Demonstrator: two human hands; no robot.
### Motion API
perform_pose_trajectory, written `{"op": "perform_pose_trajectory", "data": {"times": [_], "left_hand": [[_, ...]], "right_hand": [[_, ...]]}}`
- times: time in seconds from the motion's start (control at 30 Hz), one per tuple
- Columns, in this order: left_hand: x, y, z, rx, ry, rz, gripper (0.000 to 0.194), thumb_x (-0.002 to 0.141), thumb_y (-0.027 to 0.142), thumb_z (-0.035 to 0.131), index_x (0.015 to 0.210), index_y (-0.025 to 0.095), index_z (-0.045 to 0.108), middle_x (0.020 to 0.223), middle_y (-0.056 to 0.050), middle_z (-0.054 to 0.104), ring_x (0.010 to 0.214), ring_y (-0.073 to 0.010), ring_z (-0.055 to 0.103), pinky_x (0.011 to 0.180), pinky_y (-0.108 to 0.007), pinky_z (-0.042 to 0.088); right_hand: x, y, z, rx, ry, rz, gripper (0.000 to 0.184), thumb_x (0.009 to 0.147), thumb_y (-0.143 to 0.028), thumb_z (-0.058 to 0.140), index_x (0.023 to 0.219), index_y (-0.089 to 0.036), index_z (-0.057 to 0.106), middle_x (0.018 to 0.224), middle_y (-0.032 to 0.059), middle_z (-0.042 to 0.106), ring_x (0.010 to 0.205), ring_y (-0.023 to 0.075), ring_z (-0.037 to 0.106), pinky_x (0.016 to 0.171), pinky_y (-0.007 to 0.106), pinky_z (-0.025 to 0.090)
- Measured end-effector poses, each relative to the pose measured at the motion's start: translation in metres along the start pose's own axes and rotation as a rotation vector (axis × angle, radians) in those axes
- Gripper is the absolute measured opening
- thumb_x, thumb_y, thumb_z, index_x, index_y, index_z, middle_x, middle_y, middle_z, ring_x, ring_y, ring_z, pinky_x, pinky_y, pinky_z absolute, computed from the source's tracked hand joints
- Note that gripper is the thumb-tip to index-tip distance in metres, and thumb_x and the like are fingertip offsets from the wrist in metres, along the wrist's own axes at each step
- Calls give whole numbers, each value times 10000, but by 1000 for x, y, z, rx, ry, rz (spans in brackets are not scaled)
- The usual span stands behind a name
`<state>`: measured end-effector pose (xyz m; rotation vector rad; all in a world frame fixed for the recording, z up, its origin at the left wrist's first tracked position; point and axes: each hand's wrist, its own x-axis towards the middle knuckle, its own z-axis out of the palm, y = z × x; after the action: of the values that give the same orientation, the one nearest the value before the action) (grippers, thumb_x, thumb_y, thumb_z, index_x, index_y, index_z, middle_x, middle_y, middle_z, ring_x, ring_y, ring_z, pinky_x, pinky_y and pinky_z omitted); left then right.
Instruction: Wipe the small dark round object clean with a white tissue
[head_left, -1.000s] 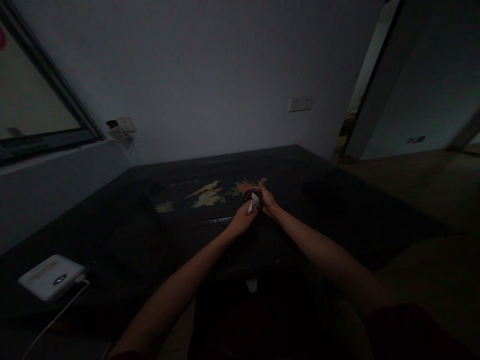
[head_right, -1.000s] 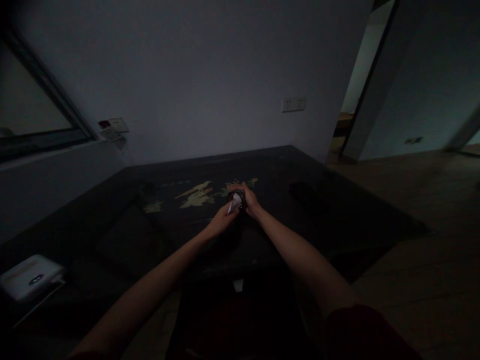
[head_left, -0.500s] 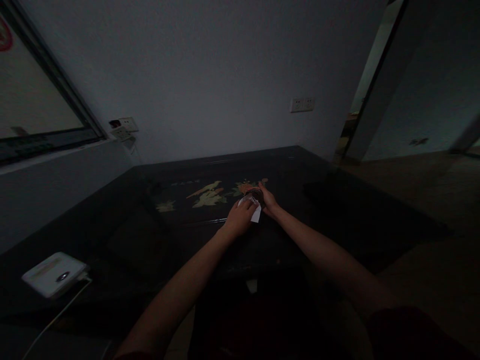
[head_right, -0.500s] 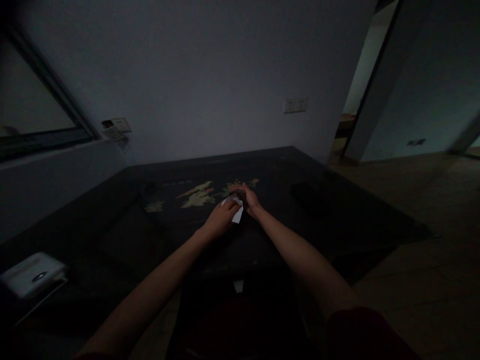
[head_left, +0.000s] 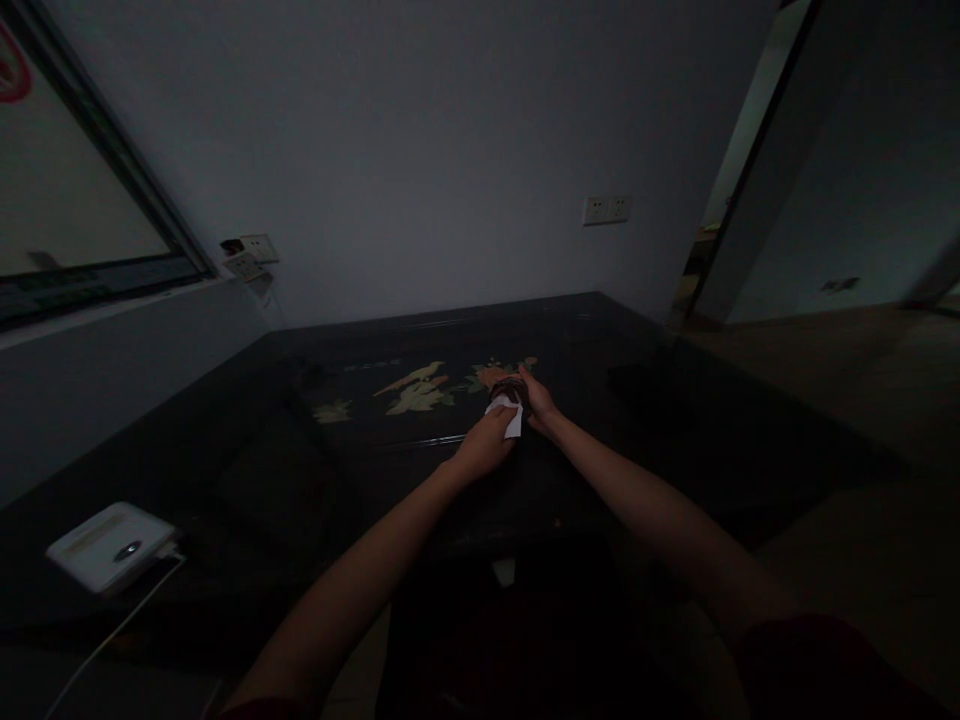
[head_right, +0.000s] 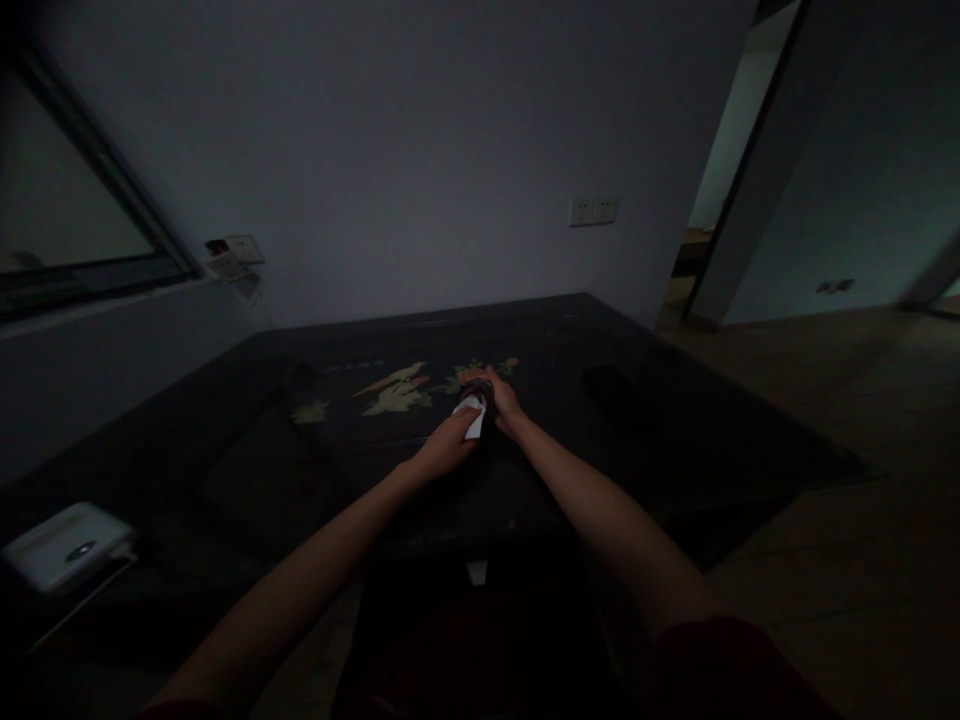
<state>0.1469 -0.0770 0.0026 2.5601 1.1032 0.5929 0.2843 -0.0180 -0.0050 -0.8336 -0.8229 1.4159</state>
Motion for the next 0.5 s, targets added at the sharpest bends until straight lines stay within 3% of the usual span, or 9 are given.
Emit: {"op": "perform_pose_trajectory", "data": {"times": [0.23, 0.37, 0.5], "left_hand": [[6, -4, 5, -337, 100, -34, 285, 836, 144, 460, 1090, 137, 588, 1044, -86, 657, 1016, -211, 594, 953, -377, 463], [5, -4, 3, -274, 84, 16, 285, 829, 120, 443, 1077, 131, 582, 1058, -95, 650, 1000, -205, 592, 940, -370, 467], [1, -2, -3, -58, 4, 35, 395, 800, 91, 482, 1186, 154, 540, 1195, -127, 600, 1125, -234, 552, 993, -386, 438]], "right_hand": [[-1, -1, 1, -1, 4, 8, 434, 889, -512, 481, 670, -194, 681, 582, 33, 677, 613, 178, 634, 666, 290, 476], [-1, -1, 1, 9, -3, 21, 442, 900, -501, 468, 676, -187, 685, 603, 37, 684, 612, 175, 635, 681, 295, 476], [-2, -1, 2, 28, 3, 18, 450, 910, -485, 458, 660, -185, 680, 592, 34, 681, 589, 166, 621, 680, 292, 477]]}}
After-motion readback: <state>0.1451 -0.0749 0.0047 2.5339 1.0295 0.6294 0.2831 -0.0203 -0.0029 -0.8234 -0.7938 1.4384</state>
